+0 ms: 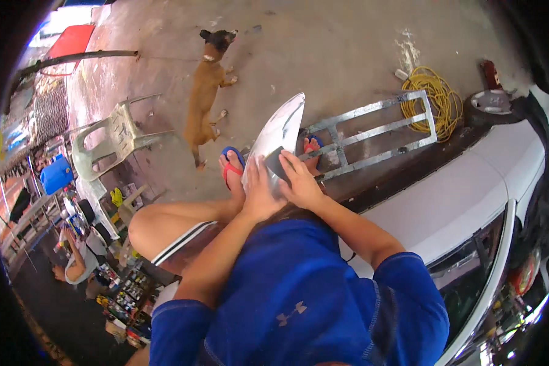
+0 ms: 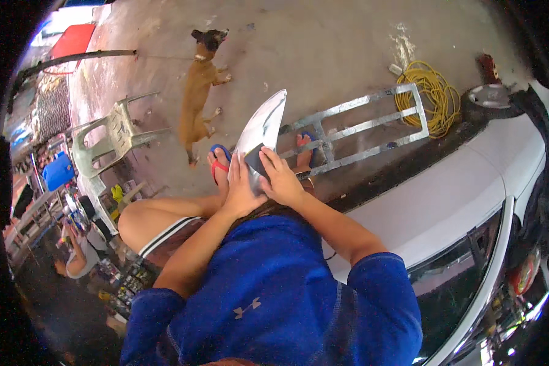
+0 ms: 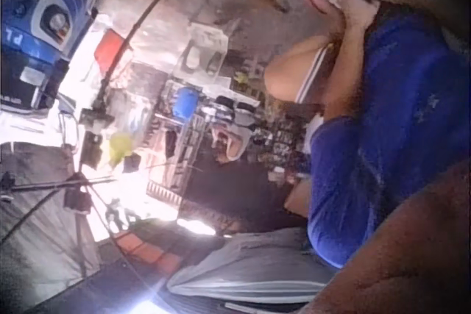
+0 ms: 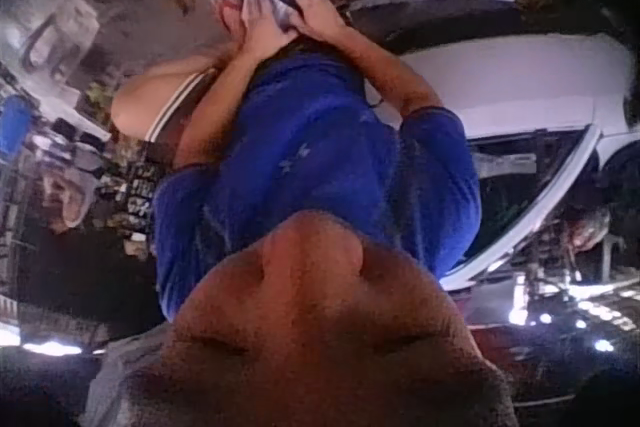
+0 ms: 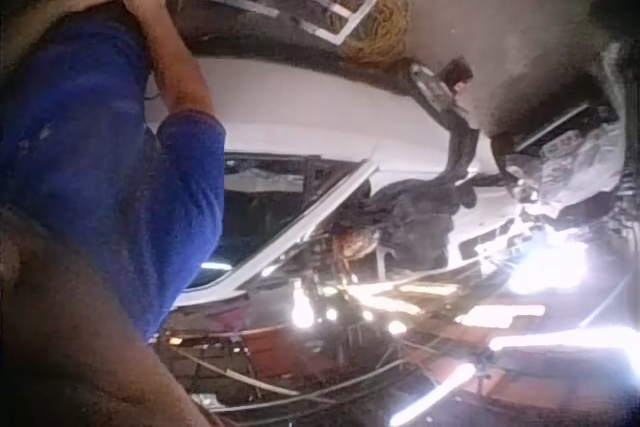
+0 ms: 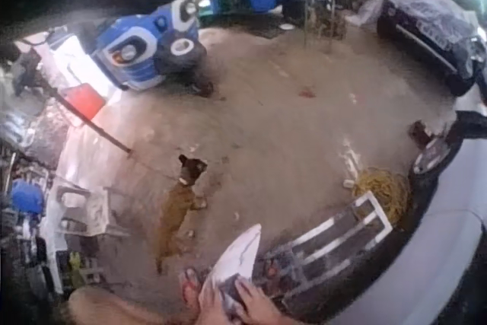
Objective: The person prepares a car component by folding sandpaper and rubbing it over the surface to smooth the material.
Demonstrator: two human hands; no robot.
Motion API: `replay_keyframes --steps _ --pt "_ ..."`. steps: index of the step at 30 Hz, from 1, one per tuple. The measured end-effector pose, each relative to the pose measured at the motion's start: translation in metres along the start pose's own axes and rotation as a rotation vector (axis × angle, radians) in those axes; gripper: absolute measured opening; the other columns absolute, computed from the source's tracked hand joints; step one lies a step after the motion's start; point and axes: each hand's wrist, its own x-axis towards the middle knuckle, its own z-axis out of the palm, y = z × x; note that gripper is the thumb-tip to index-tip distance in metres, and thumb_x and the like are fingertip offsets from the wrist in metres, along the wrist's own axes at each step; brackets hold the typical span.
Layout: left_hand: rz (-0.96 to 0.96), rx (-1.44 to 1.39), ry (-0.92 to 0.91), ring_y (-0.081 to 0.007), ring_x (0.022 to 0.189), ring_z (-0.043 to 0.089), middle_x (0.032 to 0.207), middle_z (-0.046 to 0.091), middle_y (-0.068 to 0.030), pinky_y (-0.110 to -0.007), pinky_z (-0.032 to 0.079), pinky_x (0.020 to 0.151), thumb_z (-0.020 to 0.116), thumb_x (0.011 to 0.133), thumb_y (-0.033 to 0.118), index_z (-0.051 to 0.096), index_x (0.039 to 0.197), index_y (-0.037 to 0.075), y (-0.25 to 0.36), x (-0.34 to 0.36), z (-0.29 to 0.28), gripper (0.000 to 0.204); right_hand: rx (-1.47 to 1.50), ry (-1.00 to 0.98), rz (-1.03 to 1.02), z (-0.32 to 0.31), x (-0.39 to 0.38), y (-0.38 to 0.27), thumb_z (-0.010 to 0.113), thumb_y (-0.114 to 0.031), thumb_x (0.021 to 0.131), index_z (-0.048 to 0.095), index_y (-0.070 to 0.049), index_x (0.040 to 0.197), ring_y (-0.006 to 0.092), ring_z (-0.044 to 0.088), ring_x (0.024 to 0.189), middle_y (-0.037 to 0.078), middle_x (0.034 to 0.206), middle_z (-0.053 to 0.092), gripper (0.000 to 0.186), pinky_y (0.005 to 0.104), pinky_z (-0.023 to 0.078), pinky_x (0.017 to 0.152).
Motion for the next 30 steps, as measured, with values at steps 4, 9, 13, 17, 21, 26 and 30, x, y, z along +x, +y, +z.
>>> replay_keyframes --steps 4,9,13,17,21,26,30 --pt "-0.124 -0.035 0.137 -0.0526 0.148 0.026 0.162 0.021 -0.0346 -0.062 0.028 0.118 0.065 0.088 0.027 0.009 0.163 -0.001 -0.023 0.014 0.038 0.097 0.114 0.056 -0.002 0.014 0.024 -0.018 0.064 -0.013 0.090 0.041 0.006 0.151 0.0464 0.045 0.137 0.024 0.156 0.039 0.068 0.0487 0.040 0.114" --pt "-0.221 0.005 0.134 -0.0476 0.145 0.033 0.162 0.024 -0.0278 -0.061 0.034 0.114 0.063 0.089 0.029 0.015 0.164 0.005 0.004 0.021 0.027 0.092 0.186 0.077 0.058 0.005 0.026 -0.024 0.062 -0.011 0.090 0.043 0.003 0.151 0.0466 0.045 0.138 0.024 0.154 0.041 0.065 0.0477 0.038 0.117" --pt "0.019 -0.006 0.117 -0.0500 0.142 0.035 0.163 0.026 -0.0221 -0.063 0.039 0.109 0.076 0.081 0.041 0.010 0.166 0.011 -0.028 0.021 0.036 0.111 -0.185 -0.080 -0.071 -0.010 0.011 -0.030 0.063 -0.012 0.089 0.046 -0.002 0.151 0.0466 0.049 0.133 0.021 0.156 0.043 0.065 0.0536 0.038 0.114" --pt "-0.194 -0.037 -0.062 -0.0527 0.141 0.036 0.161 0.026 -0.0258 -0.065 0.042 0.107 0.084 0.072 0.052 0.011 0.167 0.028 0.008 0.027 0.006 0.122 -0.536 -0.030 -0.109 -0.052 0.021 0.025 0.065 -0.023 0.085 0.052 -0.007 0.148 0.0363 0.056 0.099 0.016 0.158 0.044 0.067 0.0507 0.047 0.095" --pt "-0.188 0.004 -0.177 -0.0596 0.139 0.038 0.159 0.026 -0.0340 -0.076 0.038 0.103 0.087 0.068 0.052 0.005 0.166 0.036 0.028 0.034 0.009 0.129 -0.669 0.098 0.109 -0.103 0.060 0.070 0.061 -0.026 0.089 0.049 -0.010 0.150 0.0414 0.055 0.112 0.012 0.157 0.046 0.064 0.0540 0.044 0.100" --pt "-0.151 0.099 -0.307 -0.0623 0.132 0.045 0.156 0.031 -0.0362 -0.079 0.040 0.098 0.089 0.063 0.049 0.007 0.166 0.038 0.039 0.051 -0.002 0.133 -0.517 0.093 0.142 -0.107 0.060 0.095 0.062 -0.026 0.090 0.048 -0.011 0.150 0.0449 0.053 0.122 0.015 0.153 0.048 0.064 0.0557 0.043 0.104" --pt "-0.143 0.085 -0.298 -0.0599 0.132 0.046 0.154 0.034 -0.0322 -0.079 0.041 0.095 0.089 0.064 0.051 0.008 0.166 0.037 0.029 0.053 -0.002 0.131 -0.511 0.050 -0.061 -0.083 0.030 0.064 0.068 -0.018 0.082 0.054 -0.011 0.146 0.0443 0.054 0.121 0.017 0.152 0.049 0.066 0.0542 0.045 0.101"
